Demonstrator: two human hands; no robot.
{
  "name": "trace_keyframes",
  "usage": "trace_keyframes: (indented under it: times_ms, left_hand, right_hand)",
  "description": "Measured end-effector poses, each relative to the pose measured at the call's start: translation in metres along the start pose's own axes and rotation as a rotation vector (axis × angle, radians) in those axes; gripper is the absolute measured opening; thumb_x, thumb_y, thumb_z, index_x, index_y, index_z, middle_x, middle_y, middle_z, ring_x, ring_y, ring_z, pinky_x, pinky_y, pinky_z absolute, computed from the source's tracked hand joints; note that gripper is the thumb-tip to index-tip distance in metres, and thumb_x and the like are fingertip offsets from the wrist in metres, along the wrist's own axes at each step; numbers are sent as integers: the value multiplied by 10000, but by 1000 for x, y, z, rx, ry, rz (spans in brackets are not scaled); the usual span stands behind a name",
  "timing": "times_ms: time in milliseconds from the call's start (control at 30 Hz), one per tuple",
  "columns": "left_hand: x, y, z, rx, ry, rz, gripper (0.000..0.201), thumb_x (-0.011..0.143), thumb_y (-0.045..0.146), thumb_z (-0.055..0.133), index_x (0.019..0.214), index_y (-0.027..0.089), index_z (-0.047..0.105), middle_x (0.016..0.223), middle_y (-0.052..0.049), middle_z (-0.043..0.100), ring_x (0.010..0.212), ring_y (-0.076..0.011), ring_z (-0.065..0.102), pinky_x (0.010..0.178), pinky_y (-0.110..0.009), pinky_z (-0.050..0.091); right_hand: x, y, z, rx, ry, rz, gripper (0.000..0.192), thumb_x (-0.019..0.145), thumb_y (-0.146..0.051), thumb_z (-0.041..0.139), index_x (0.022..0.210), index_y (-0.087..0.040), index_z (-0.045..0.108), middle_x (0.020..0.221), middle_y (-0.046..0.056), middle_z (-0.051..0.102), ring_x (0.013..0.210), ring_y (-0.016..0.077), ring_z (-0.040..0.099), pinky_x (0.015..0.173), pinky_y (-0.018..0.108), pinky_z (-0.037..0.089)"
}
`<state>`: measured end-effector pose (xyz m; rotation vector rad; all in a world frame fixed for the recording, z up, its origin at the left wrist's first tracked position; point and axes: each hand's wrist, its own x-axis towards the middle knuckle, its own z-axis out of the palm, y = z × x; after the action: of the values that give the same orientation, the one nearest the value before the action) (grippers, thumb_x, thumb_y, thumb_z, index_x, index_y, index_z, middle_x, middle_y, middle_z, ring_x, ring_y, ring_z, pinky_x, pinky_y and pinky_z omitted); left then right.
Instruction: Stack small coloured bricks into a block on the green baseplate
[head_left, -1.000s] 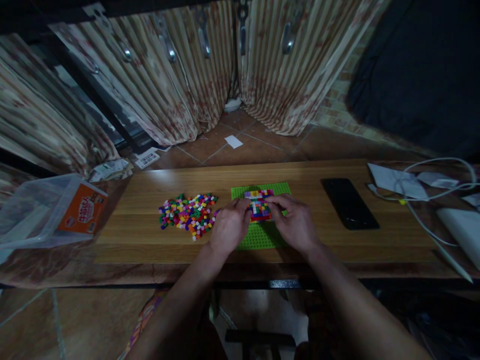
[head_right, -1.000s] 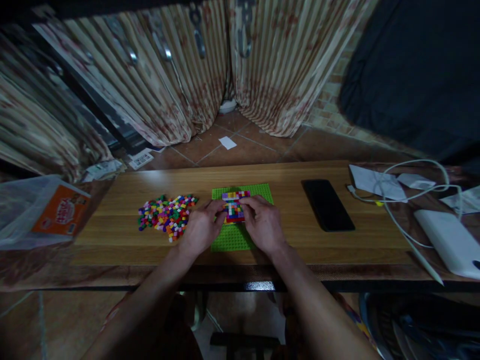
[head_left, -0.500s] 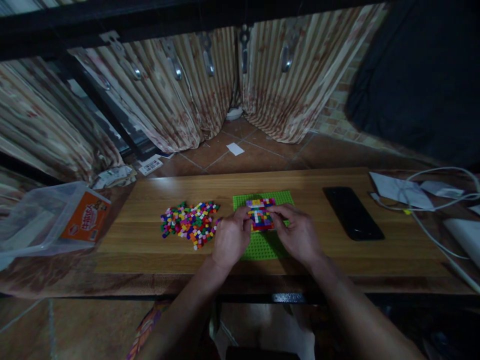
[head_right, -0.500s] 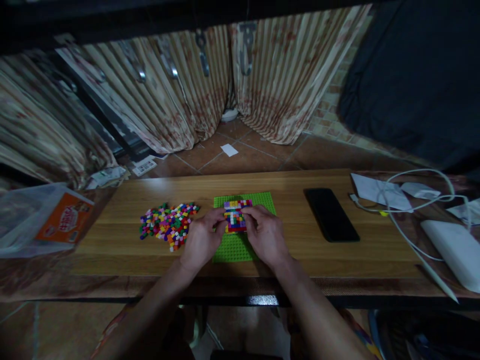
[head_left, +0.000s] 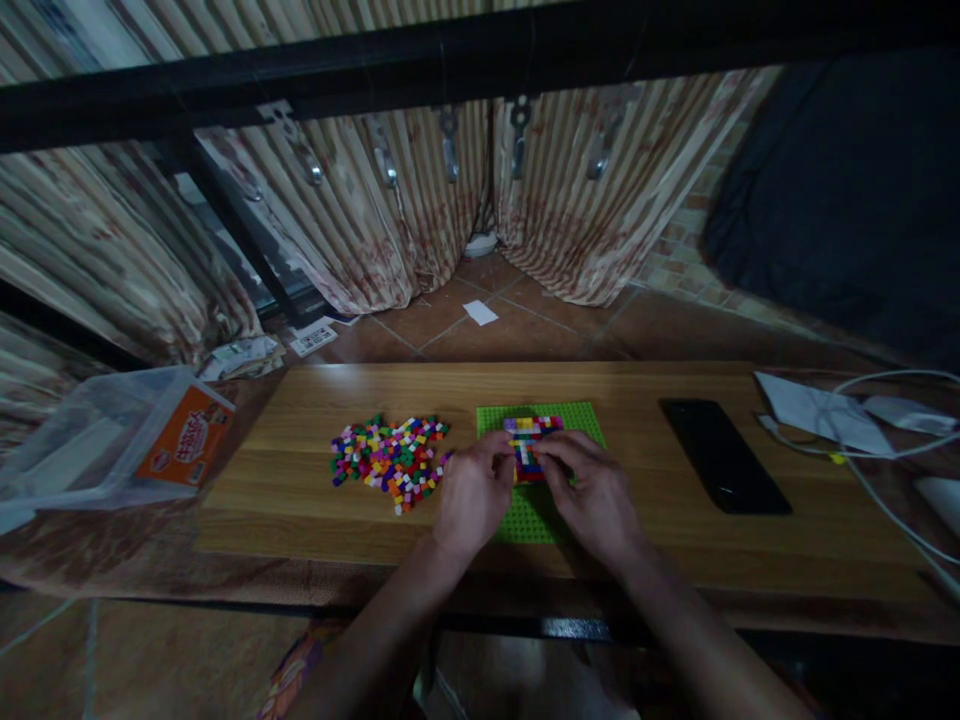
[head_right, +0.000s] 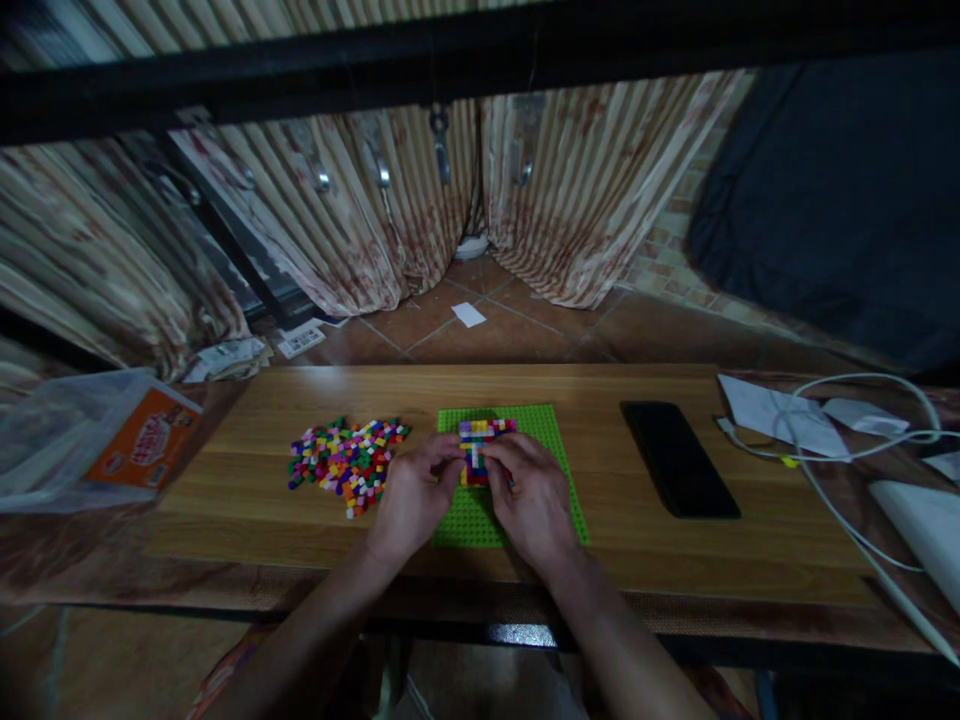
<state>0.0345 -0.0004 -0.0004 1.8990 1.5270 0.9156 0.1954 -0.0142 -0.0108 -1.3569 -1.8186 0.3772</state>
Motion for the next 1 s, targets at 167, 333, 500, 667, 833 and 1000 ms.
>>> trace_keyframes:
  times_ms: [167,333,500,667,833,1000]
  left_hand:
    - [1,-2,-7,9,76,-49,237,837,112,533,1023,173,666,963,-55,749,819,-175,706,786,-295,553]
    - [2,-3,-10,26,53,-75,274,833,99,507,1056,174,648,941,-60,747,836,-184,702,791,-300,547]
    - [1,-3,-6,29,-16,-128,249,832,115,503,1029,166,647,943,-65,744,821,-185,698,774,-300,543]
    - [-2,-1,-4,41,-68,-143,240,839,126,502,1015,184,655,976,-52,739,851,-180,693,804,-291,528]
    - [-3,0,-4,47,-103,-138,257,861,119,462,986,184,677,952,-52,739,874,-190,692,818,-299,514]
    - [-3,-1,-4,12,-118,-143,264,847,105,478,995,192,678,954,-42,739,884,-175,689,821,-274,510]
  right_hand:
    - [-2,-2,8,-85,37,-26,165,885,-234,542,967,-244,685,1052,70,664,1004,251,604,896,428,488]
    - [-2,-11,20,-203,70,-40,218,871,-291,571,1060,-230,659,1149,98,625,1047,292,547,890,464,451]
    - [0,-13,31,-297,95,-5,210,872,-298,570,1037,-197,652,1134,111,624,1039,295,523,881,449,412]
    - [1,-9,36,-370,106,-33,196,870,-289,582,1030,-205,656,1115,85,641,1009,272,524,864,418,387]
    - [2,-7,38,-398,114,-81,206,872,-295,590,1048,-209,654,1108,69,657,988,258,530,853,397,378]
    - [3,-8,36,-392,112,-99,167,870,-256,590,1010,-203,664,1079,61,673,979,249,547,854,387,383]
